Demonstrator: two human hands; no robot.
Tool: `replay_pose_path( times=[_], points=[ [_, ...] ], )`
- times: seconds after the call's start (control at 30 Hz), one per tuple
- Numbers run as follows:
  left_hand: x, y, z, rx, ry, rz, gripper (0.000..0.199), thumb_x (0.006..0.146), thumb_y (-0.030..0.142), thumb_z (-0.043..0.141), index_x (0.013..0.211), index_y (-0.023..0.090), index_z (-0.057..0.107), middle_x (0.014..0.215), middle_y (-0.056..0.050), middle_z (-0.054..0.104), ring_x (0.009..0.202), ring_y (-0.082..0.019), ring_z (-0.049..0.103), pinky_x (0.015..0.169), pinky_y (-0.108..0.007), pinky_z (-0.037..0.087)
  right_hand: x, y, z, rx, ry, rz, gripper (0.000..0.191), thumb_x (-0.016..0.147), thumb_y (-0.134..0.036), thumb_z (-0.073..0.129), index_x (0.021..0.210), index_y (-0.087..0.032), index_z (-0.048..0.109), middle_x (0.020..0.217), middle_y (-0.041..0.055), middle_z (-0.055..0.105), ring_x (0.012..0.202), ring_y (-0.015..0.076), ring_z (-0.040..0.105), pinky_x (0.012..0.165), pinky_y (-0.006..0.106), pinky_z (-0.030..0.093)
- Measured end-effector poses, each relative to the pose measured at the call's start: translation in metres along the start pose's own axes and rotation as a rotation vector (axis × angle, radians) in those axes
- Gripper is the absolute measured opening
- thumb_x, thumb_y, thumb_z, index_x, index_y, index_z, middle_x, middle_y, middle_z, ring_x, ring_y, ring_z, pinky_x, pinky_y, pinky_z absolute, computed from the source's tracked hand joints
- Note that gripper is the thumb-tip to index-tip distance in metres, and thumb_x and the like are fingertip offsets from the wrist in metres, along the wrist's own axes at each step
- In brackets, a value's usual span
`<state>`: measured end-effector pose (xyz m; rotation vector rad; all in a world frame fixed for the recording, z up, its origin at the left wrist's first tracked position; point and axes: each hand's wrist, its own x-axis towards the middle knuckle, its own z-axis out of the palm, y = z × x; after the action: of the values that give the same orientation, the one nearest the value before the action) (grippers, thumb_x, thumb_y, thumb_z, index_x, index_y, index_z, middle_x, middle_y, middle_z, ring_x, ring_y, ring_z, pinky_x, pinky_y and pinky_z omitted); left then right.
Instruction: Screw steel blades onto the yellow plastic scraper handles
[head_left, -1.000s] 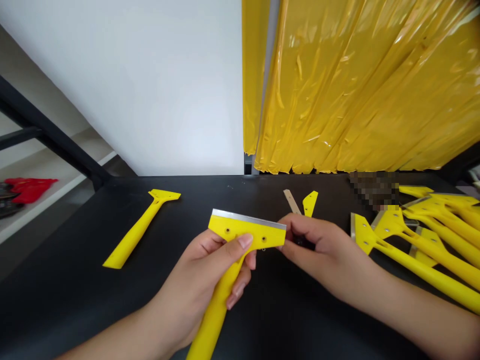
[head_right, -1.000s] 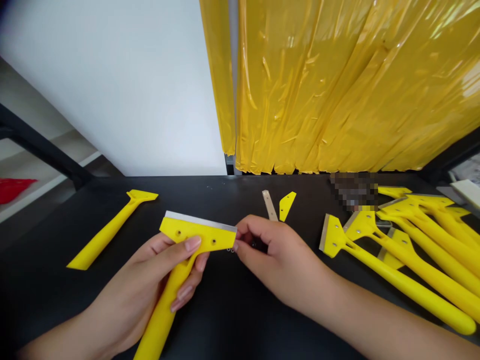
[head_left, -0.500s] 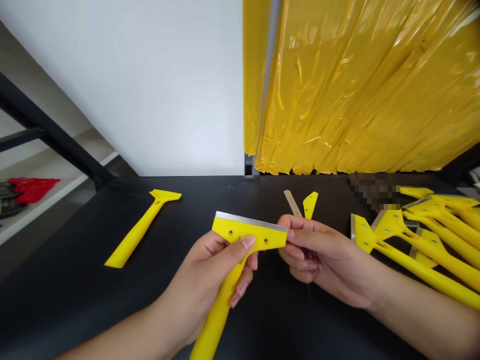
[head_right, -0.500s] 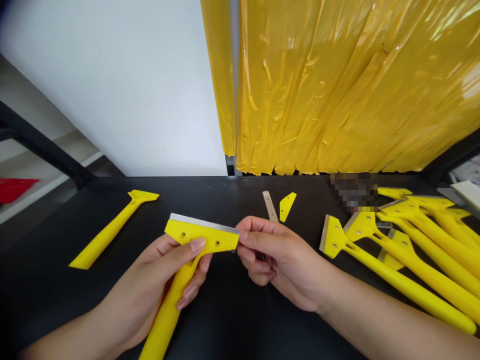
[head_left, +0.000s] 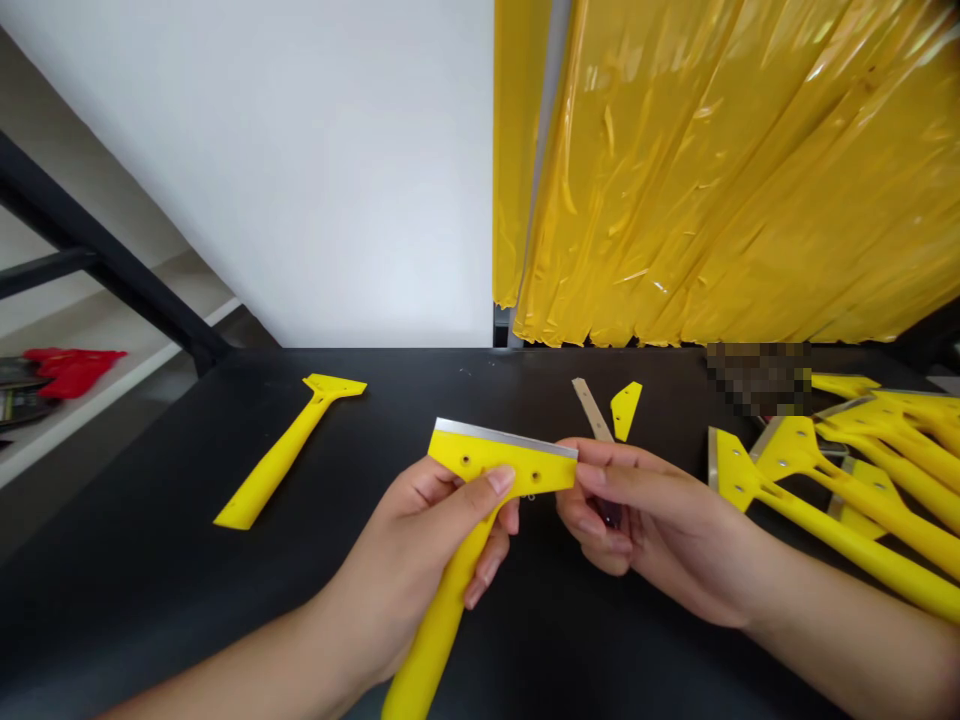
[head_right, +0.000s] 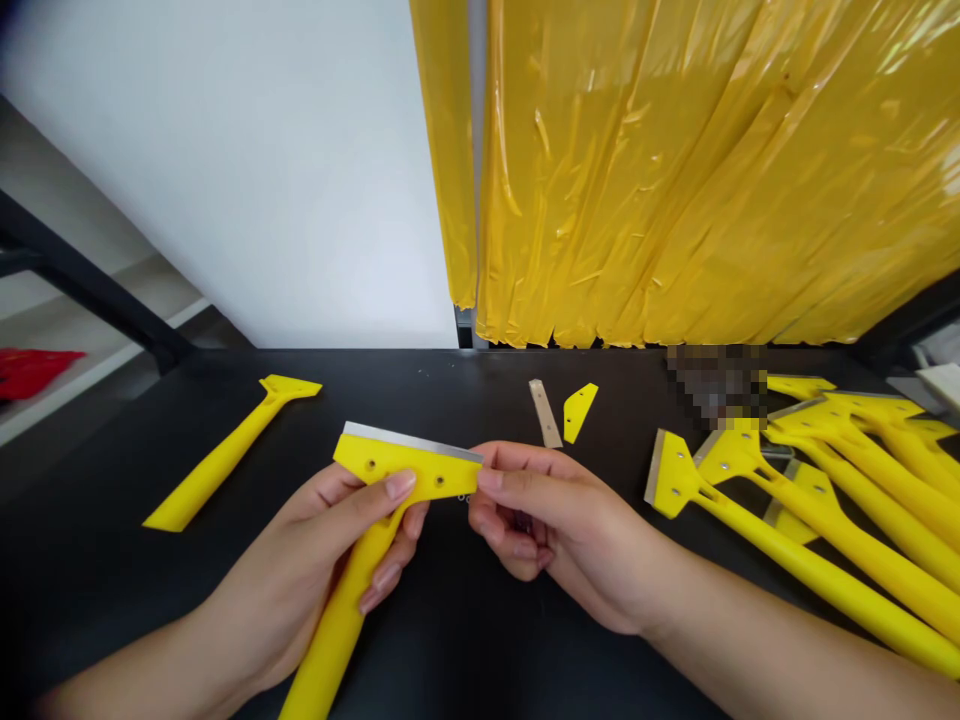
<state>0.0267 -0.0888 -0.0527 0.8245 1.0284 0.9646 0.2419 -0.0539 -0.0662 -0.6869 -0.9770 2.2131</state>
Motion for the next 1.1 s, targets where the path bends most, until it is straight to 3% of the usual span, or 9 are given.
replay_pose_path(
  times=[0.27, 0.5, 0.6, 0.7, 0.8, 0.93, 1.0, 1.1],
  points=[
    [0.000, 0.000, 0.000, -0.009, -0.006, 0.005, 0.035, 0.096, 0.043, 0.074, 0.075, 0.017, 0.064, 0.066, 0.001, 0.058, 0.045, -0.007, 0.046, 0.041, -0.018, 0.036, 0.001, 0.001, -0.001, -0.005, -0.010, 0.009, 0.020, 0.101, -0.035, 0.069, 0.108, -0.017, 0.069, 0.069, -0.0032, 0.050, 0.057, 0.0081, 0.026, 0.052, 0.025, 0.018],
    [-0.003, 0.000, 0.001, 0.050, -0.016, -0.005, 0.042, 0.095, 0.047, 0.074, 0.070, 0.018, 0.059, 0.055, 0.004, 0.047, 0.044, -0.007, 0.038, 0.043, -0.019, 0.033, -0.002, 0.001, 0.000, -0.049, -0.004, 0.004, 0.021, 0.100, -0.038, 0.069, 0.103, -0.018, 0.069, 0.070, -0.0031, 0.049, 0.059, 0.0093, 0.027, 0.054, 0.026, 0.019],
    [-0.002, 0.001, -0.002, 0.070, 0.014, -0.012, 0.043, 0.097, 0.049, 0.071, 0.071, 0.018, 0.059, 0.050, 0.004, 0.047, 0.044, -0.008, 0.037, 0.045, -0.020, 0.032, -0.001, -0.001, 0.000, -0.098, 0.073, -0.049, 0.021, 0.099, -0.039, 0.069, 0.097, -0.019, 0.068, 0.073, -0.0010, 0.050, 0.064, 0.0113, 0.032, 0.056, 0.027, 0.022],
    [0.002, 0.005, -0.007, 0.071, 0.039, -0.002, 0.043, 0.098, 0.049, 0.068, 0.070, 0.017, 0.059, 0.048, 0.004, 0.047, 0.044, -0.008, 0.039, 0.047, -0.020, 0.032, 0.000, -0.002, -0.004, -0.208, 0.203, -0.220, 0.018, 0.101, -0.038, 0.067, 0.104, -0.021, 0.073, 0.081, 0.0018, 0.054, 0.074, 0.0144, 0.042, 0.062, 0.027, 0.031],
    [0.007, 0.008, -0.011, 0.046, 0.035, 0.007, 0.042, 0.098, 0.047, 0.069, 0.070, 0.017, 0.058, 0.049, 0.004, 0.048, 0.045, -0.009, 0.041, 0.048, -0.020, 0.034, 0.002, -0.003, -0.010, -0.427, 0.259, -0.424, 0.019, 0.107, -0.038, 0.058, 0.110, -0.027, 0.074, 0.095, 0.0034, 0.059, 0.087, 0.0173, 0.051, 0.078, 0.031, 0.042],
    [0.013, 0.007, -0.015, -0.006, 0.025, -0.013, 0.040, 0.098, 0.046, 0.069, 0.071, 0.018, 0.059, 0.050, 0.004, 0.048, 0.045, -0.009, 0.042, 0.046, -0.020, 0.038, 0.002, -0.009, -0.020, -1.037, 0.307, -0.610, 0.021, 0.111, -0.033, 0.050, 0.119, -0.031, 0.070, 0.113, 0.0051, 0.060, 0.107, 0.0208, 0.055, 0.094, 0.036, 0.043],
    [0.015, 0.006, -0.016, -0.027, 0.030, -0.027, 0.040, 0.098, 0.047, 0.070, 0.071, 0.018, 0.059, 0.050, 0.004, 0.048, 0.044, -0.009, 0.041, 0.045, -0.020, 0.038, 0.000, -0.015, -0.024, -1.336, 0.341, -0.657, 0.018, 0.111, -0.030, 0.051, 0.120, -0.028, 0.066, 0.107, 0.0046, 0.061, 0.101, 0.0205, 0.058, 0.090, 0.036, 0.044],
    [0.017, 0.004, -0.019, -0.045, 0.035, -0.045, 0.041, 0.098, 0.049, 0.069, 0.072, 0.019, 0.059, 0.050, 0.004, 0.047, 0.043, -0.008, 0.039, 0.044, -0.019, 0.036, -0.002, -0.023, -0.029, -1.553, 0.378, -0.662, 0.009, 0.108, -0.029, 0.055, 0.109, -0.025, 0.063, 0.089, 0.0007, 0.063, 0.079, 0.0169, 0.059, 0.075, 0.033, 0.046]
  ],
)
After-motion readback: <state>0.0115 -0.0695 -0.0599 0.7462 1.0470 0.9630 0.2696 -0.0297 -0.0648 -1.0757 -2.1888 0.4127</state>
